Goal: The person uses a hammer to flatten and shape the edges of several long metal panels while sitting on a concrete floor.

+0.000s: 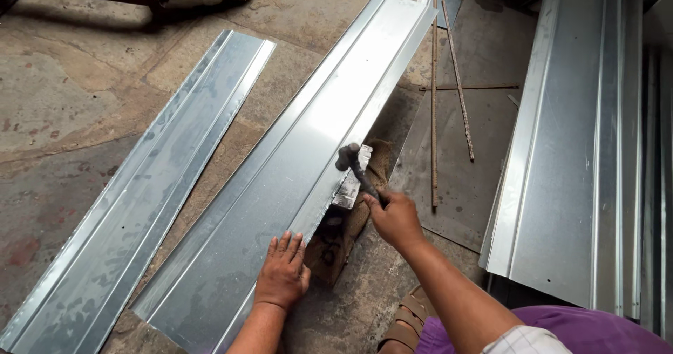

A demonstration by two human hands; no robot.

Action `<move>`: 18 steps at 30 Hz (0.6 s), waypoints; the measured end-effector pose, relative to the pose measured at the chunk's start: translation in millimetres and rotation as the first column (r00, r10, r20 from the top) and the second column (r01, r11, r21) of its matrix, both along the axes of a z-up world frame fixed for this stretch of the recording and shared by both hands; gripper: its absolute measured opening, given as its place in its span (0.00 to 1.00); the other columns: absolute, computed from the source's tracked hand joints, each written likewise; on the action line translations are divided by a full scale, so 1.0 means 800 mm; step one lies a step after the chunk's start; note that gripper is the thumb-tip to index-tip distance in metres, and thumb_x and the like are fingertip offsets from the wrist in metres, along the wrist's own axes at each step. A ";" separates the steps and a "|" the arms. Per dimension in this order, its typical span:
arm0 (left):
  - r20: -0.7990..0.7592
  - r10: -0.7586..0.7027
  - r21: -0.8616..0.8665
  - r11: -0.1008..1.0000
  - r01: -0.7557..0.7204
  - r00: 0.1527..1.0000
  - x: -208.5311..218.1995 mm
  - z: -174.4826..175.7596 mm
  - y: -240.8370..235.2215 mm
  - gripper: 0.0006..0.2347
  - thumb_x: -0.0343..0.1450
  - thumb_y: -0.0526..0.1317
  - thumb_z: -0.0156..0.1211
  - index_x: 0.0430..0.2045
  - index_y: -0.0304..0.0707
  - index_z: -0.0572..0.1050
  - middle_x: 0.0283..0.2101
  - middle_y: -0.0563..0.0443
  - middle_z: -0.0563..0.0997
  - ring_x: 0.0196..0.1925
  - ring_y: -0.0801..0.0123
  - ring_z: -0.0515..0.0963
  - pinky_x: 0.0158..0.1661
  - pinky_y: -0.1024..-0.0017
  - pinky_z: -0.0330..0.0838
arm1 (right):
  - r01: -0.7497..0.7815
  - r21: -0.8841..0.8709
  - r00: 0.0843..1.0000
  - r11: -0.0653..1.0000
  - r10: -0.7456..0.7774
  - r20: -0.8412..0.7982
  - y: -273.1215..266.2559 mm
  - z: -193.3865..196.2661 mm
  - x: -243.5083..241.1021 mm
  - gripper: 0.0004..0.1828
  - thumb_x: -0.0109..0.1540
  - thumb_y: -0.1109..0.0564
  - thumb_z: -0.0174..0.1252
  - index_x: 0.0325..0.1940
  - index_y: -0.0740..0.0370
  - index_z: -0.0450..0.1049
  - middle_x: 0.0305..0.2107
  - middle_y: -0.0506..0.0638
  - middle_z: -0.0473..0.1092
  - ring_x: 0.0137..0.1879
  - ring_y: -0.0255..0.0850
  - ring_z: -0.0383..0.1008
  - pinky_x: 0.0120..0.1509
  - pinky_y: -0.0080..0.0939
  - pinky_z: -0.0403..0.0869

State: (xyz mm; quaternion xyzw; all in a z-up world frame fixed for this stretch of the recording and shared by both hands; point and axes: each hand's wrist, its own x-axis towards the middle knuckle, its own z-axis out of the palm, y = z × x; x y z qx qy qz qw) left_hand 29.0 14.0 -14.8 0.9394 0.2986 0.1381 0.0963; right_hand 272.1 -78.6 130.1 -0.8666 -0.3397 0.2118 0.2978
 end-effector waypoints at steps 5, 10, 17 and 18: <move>0.164 0.046 0.060 0.997 -0.057 0.985 0.011 -0.017 0.005 0.10 0.64 0.36 0.60 0.37 0.37 0.73 0.64 0.41 0.75 0.69 0.52 0.72 0.71 0.53 0.59 | -0.135 0.506 0.991 0.852 0.104 0.090 -0.017 0.063 0.021 0.18 0.71 0.43 0.54 0.49 0.59 0.79 0.20 0.44 0.68 0.22 0.31 0.64 0.24 0.33 0.62; 0.058 0.080 -0.018 0.997 -0.079 0.995 0.017 0.004 -0.003 0.19 0.64 0.37 0.60 0.50 0.35 0.71 0.66 0.43 0.71 0.71 0.54 0.66 0.71 0.53 0.54 | -0.346 0.793 0.937 0.501 0.228 0.265 -0.025 0.021 0.002 0.17 0.75 0.46 0.53 0.58 0.61 0.71 0.27 0.44 0.70 0.29 0.29 0.69 0.31 0.32 0.70; -0.041 0.123 0.031 0.992 -0.122 0.992 0.027 0.010 0.001 0.26 0.63 0.38 0.60 0.59 0.44 0.70 0.69 0.50 0.68 0.73 0.55 0.62 0.70 0.48 0.51 | -0.095 0.285 0.987 0.954 0.128 -0.099 -0.009 0.024 -0.007 0.15 0.69 0.48 0.54 0.50 0.59 0.79 0.19 0.45 0.70 0.19 0.31 0.63 0.20 0.35 0.62; -0.051 0.130 0.020 0.991 -0.129 0.990 0.025 0.007 -0.001 0.26 0.63 0.38 0.60 0.59 0.44 0.70 0.69 0.50 0.68 0.73 0.55 0.62 0.70 0.48 0.51 | -0.143 0.407 0.980 0.902 0.185 -0.067 -0.008 0.038 -0.002 0.15 0.69 0.48 0.53 0.48 0.60 0.79 0.19 0.44 0.70 0.19 0.30 0.63 0.19 0.33 0.64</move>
